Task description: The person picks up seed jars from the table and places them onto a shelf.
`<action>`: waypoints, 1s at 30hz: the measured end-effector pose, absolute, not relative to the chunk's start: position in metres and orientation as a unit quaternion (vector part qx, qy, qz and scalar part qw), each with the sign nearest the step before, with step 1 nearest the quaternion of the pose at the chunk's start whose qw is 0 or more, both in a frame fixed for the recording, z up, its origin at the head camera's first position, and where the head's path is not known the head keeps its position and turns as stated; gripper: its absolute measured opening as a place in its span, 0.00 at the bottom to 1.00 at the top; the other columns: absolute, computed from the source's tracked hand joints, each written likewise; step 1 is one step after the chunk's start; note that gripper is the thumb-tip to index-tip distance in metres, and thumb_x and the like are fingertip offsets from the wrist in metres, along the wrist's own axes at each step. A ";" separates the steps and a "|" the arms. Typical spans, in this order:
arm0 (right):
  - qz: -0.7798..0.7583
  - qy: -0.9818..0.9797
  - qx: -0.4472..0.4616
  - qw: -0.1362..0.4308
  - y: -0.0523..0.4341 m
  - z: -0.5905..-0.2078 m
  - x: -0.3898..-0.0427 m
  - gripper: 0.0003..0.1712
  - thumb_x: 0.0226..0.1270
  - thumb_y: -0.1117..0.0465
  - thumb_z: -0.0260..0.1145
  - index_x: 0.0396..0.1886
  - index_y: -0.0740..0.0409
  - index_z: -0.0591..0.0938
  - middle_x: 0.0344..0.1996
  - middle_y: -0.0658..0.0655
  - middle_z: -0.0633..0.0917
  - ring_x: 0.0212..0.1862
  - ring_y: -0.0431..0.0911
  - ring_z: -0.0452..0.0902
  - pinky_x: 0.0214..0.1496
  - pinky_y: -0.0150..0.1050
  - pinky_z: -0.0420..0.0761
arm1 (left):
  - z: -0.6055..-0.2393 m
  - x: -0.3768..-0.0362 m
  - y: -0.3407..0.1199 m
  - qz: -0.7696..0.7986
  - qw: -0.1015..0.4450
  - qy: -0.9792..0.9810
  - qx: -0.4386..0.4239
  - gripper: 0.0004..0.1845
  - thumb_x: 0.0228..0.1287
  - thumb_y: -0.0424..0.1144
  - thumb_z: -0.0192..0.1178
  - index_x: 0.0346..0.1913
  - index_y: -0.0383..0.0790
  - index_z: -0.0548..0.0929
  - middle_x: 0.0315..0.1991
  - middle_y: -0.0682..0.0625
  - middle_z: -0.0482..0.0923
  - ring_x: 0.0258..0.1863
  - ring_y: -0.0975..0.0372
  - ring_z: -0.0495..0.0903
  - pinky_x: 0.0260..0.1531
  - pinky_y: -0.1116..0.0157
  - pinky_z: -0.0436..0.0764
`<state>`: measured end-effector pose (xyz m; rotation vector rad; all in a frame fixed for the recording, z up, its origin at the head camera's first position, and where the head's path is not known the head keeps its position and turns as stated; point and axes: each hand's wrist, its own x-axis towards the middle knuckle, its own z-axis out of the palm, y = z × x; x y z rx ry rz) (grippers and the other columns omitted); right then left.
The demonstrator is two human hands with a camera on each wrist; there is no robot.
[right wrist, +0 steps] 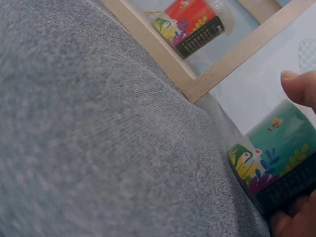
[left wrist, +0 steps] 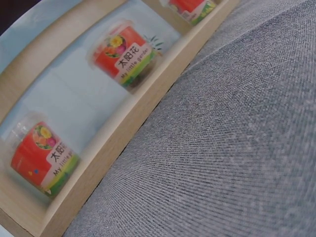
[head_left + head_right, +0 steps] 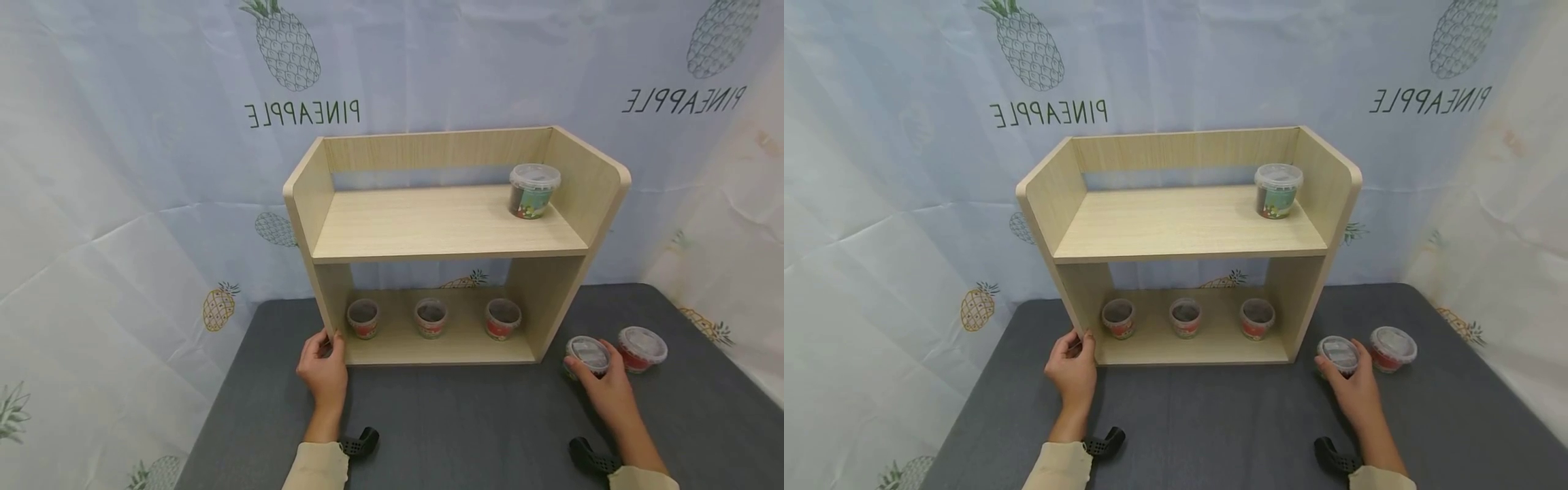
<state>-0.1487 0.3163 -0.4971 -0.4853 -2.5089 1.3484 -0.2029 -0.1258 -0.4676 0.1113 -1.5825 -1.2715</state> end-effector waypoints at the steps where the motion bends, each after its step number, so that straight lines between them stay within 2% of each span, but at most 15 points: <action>1: 0.465 -0.861 -0.167 0.124 0.316 -0.497 -0.148 0.54 0.69 0.44 0.62 0.78 0.66 0.42 0.68 0.80 0.58 0.68 0.72 0.56 0.65 0.68 0.59 | -0.468 -0.203 -0.126 -0.533 0.526 -0.661 0.047 0.07 0.50 0.19 0.69 0.34 0.25 0.87 0.31 0.37 0.84 0.29 0.56 0.84 0.31 0.67 0.86; 7: 0.486 -0.848 -0.174 0.125 0.313 -0.498 -0.148 0.48 0.72 0.48 0.56 0.78 0.64 0.43 0.68 0.77 0.61 0.67 0.69 0.58 0.62 0.62 0.61 | -0.468 -0.202 -0.125 -0.535 0.524 -0.661 0.047 0.07 0.50 0.19 0.69 0.34 0.25 0.87 0.31 0.38 0.84 0.30 0.59 0.84 0.32 0.68 0.86; 11: 0.483 -0.847 -0.176 0.132 0.313 -0.500 -0.148 0.46 0.72 0.49 0.56 0.78 0.64 0.45 0.68 0.75 0.62 0.66 0.66 0.60 0.57 0.47 0.64 | -0.468 -0.202 -0.125 -0.535 0.522 -0.662 0.047 0.07 0.50 0.19 0.69 0.34 0.25 0.87 0.31 0.38 0.84 0.31 0.60 0.83 0.32 0.70 0.85; 15: 0.476 -0.852 -0.170 0.136 0.314 -0.501 -0.147 0.46 0.72 0.49 0.58 0.77 0.65 0.47 0.67 0.74 0.64 0.64 0.63 0.62 0.48 0.34 0.63 | -0.468 -0.202 -0.125 -0.537 0.519 -0.663 0.048 0.07 0.51 0.20 0.69 0.35 0.25 0.87 0.32 0.37 0.84 0.31 0.60 0.84 0.32 0.69 0.85; 22: 0.456 -0.860 -0.181 0.142 0.317 -0.503 -0.148 0.48 0.69 0.47 0.62 0.77 0.64 0.50 0.66 0.72 0.67 0.60 0.59 0.65 0.45 0.31 0.63 | -0.469 -0.202 -0.125 -0.538 0.516 -0.665 0.049 0.07 0.51 0.20 0.69 0.36 0.25 0.87 0.32 0.37 0.84 0.31 0.59 0.84 0.32 0.67 0.86; 24: 0.456 -0.858 -0.185 0.147 0.317 -0.504 -0.149 0.48 0.69 0.47 0.63 0.76 0.64 0.52 0.66 0.72 0.68 0.58 0.54 0.66 0.44 0.29 0.64 | -0.469 -0.202 -0.125 -0.537 0.518 -0.665 0.049 0.07 0.51 0.20 0.69 0.35 0.25 0.87 0.32 0.37 0.84 0.30 0.58 0.84 0.32 0.67 0.86; 27: 0.460 -0.854 -0.186 0.155 0.316 -0.504 -0.148 0.47 0.68 0.48 0.65 0.75 0.65 0.54 0.64 0.70 0.69 0.50 0.38 0.68 0.42 0.24 0.65 | -0.468 -0.202 -0.126 -0.535 0.517 -0.666 0.050 0.07 0.51 0.20 0.69 0.35 0.25 0.87 0.32 0.37 0.85 0.30 0.59 0.84 0.32 0.69 0.85; 30: 0.465 -0.851 -0.185 0.161 0.316 -0.503 -0.146 0.46 0.66 0.49 0.67 0.74 0.66 0.56 0.63 0.70 0.71 0.42 0.22 0.62 0.38 0.20 0.65 | -0.468 -0.201 -0.126 -0.535 0.517 -0.666 0.051 0.07 0.51 0.20 0.69 0.35 0.25 0.87 0.32 0.37 0.85 0.31 0.60 0.84 0.32 0.70 0.85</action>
